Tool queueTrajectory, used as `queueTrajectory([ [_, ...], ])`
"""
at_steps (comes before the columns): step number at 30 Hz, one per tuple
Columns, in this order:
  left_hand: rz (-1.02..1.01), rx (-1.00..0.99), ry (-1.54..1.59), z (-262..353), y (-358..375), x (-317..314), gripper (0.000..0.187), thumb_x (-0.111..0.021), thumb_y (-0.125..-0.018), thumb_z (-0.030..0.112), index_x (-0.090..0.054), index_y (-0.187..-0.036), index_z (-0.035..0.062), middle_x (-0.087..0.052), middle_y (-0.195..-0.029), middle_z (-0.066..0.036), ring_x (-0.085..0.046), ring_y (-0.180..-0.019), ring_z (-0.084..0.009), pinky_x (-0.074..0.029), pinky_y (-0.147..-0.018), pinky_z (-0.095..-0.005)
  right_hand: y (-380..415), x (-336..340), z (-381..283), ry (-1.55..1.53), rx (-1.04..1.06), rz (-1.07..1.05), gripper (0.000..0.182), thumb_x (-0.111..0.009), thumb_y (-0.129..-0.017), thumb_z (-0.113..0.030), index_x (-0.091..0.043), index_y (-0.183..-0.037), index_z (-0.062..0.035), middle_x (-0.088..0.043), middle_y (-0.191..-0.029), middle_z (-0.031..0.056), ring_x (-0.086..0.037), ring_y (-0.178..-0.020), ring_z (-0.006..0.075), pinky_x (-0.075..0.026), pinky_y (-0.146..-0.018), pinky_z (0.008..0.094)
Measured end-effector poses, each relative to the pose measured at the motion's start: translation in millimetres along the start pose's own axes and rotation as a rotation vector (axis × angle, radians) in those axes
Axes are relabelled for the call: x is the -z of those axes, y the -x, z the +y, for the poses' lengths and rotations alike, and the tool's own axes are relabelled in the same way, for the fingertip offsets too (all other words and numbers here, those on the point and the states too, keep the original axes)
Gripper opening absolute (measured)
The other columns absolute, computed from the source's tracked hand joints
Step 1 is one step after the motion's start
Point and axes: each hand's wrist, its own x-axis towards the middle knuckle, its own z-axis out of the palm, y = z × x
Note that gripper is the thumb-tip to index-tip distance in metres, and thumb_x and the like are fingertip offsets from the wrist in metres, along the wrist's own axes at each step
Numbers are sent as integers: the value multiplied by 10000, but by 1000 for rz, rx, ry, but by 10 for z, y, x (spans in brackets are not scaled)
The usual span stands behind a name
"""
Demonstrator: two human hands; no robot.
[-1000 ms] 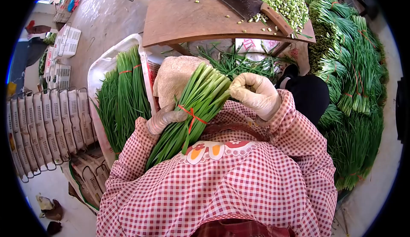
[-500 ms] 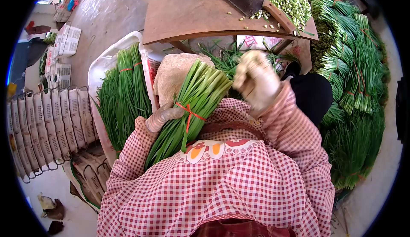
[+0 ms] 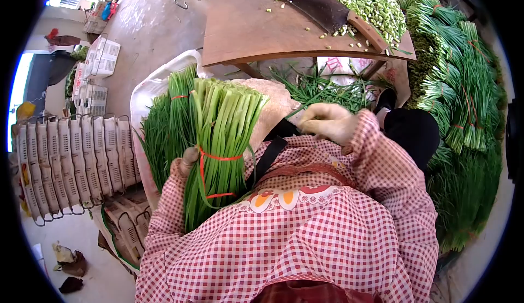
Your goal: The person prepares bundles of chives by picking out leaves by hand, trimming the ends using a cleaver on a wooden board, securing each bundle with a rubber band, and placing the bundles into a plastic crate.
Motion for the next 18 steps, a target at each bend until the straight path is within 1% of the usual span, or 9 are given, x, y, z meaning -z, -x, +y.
queueTrajectory([
  [2, -17, -100, -109, 329, 118, -138, 924, -801, -647, 192, -324, -1411, -15, -461, -1377, -170, -517, -1204, -256, -461, -981, -369, -62, -177, -112, -499, -14, -248, 369, -560, -924, -428, -618, -1086, -102, -662, -982, 80, -658, -831, 240, -559, -679, 342],
  [4, -78, -191, -233, 653, 184, -371, 960, -832, -602, 139, -333, -1409, -7, -468, -1372, -166, -509, -1214, -260, -456, -989, -374, -168, -285, -217, -743, -26, -621, 554, -542, -896, -534, -538, -1233, -94, -662, -974, 80, -665, -872, 244, -568, -700, 368],
  [7, -261, -279, -425, 1021, 101, -931, 995, -867, -547, 92, -353, -1395, 3, -521, -1314, -162, -528, -1195, -259, -459, -992, -375, -485, -289, -246, -942, 4, -972, 685, -497, -884, -598, -465, -1329, -78, -616, -1120, 112, -619, -1012, 269, -526, -821, 417],
  [8, -316, -315, -509, 1122, 39, -1137, 990, -870, -537, 97, -365, -1383, 6, -565, -1263, -161, -554, -1167, -255, -466, -986, -370, -589, -328, -249, -1009, 24, -989, 681, -481, -892, -596, -458, -1339, -83, -591, -1163, 112, -591, -1054, 270, -492, -863, 425],
  [10, -241, -645, -1394, 1175, -75, -1376, 935, -883, -508, 146, -431, -1316, 15, -635, -1126, -159, -614, -1078, -264, -493, -954, -367, -739, -396, -187, -1115, 56, -949, 674, -447, -907, -591, -444, -1361, -93, -542, -1249, 110, -535, -1136, 271, -423, -947, 441],
  [11, -143, -701, -1560, 1032, -184, -1363, 879, -887, -496, 208, -474, -1253, 36, -650, -1041, -164, -648, -979, -283, -512, -913, -386, -783, -408, -108, -1156, 60, -894, 671, -430, -914, -589, -437, -1371, -98, -517, -1293, 109, -507, -1177, 272, -389, -990, 449],
  [14, -60, -752, -1794, 605, -467, -1123, 830, -835, -495, 217, -496, -1231, 39, -616, -1085, -179, -598, -1029, -352, -454, -955, -459, -674, -377, 3, -1210, 33, -721, 663, -380, -937, -582, -416, -1403, -113, -443, -1422, 107, -422, -1301, 274, -286, -1117, 473],
  [15, -17, -731, -1813, 436, -558, -1074, 844, -826, -482, 214, -497, -1239, 41, -596, -1127, -177, -566, -1081, -357, -423, -987, -468, -372, -375, 11, -1151, 128, -645, 683, -406, -922, -594, -409, -1407, -113, -439, -1425, 111, -421, -1303, 284, -308, -1109, 454],
  [18, 31, -674, -1810, 238, -575, -1090, 901, -821, -457, 224, -486, -1277, 60, -546, -1225, -166, -492, -1187, -355, -349, -1052, -495, -222, -327, 60, -1135, 9, -531, 923, -459, -813, -726, -338, -1431, -50, -378, -1454, 161, -414, -1308, 305, -335, -1099, 452],
])
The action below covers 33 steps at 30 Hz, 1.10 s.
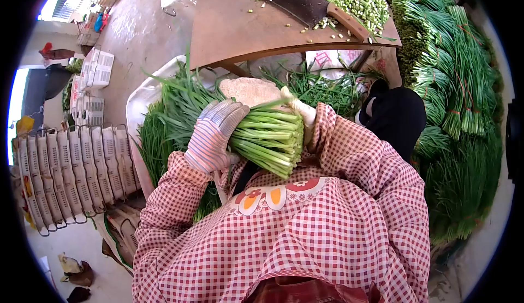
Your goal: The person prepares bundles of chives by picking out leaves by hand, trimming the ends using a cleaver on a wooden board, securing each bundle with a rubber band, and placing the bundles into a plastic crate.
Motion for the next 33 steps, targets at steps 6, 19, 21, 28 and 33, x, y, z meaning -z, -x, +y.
queueTrajectory([
  [6, 92, 89, -181, 163, 118, 18, 871, -818, -483, 231, -497, -1277, 71, -517, -1254, -170, -468, -1215, -326, -322, -1055, -513, -125, 215, -98, 112, -16, -89, 912, -524, -825, -665, -334, -1422, -3, -390, -1442, 180, -432, -1290, 294, -330, -1095, 447],
  [19, 302, 803, 1508, 370, 735, -725, 734, -664, -808, 510, -426, -1341, 66, -530, -1293, -93, -517, -1178, -254, -429, -993, -391, 54, -460, -164, 1040, -154, -129, 925, -732, -768, -249, -188, -1494, -76, -411, -1417, 159, -369, -1322, 253, -290, -1100, 386],
  [21, 729, 672, 2099, 522, 495, -523, 899, -674, -741, 627, -360, -1397, 100, -420, -1404, -84, -395, -1299, -259, -355, -1074, -434, 143, -650, -150, 1054, -148, -99, 913, -721, -770, -245, -191, -1495, -82, -431, -1398, 163, -382, -1311, 251, -302, -1093, 383],
  [28, 859, 160, 1649, 161, 242, -68, 924, -604, -720, 720, -386, -1399, 132, -458, -1378, -95, -460, -1243, -273, -412, -1039, -465, 148, -1037, -468, 1737, 560, -259, 888, -740, -689, -161, -309, -1465, -129, -344, -1428, 189, -324, -1345, 318, -291, -1100, 403],
  [33, 638, -304, 1747, -367, -122, 10, 830, -515, -817, 688, -326, -1439, 171, -418, -1415, -101, -452, -1257, -280, -419, -1029, -464, 89, -1039, -345, 1784, 476, -66, 891, -774, -706, -318, -323, -1456, -150, -155, -1519, 221, -187, -1409, 382, -226, -1123, 510],
])
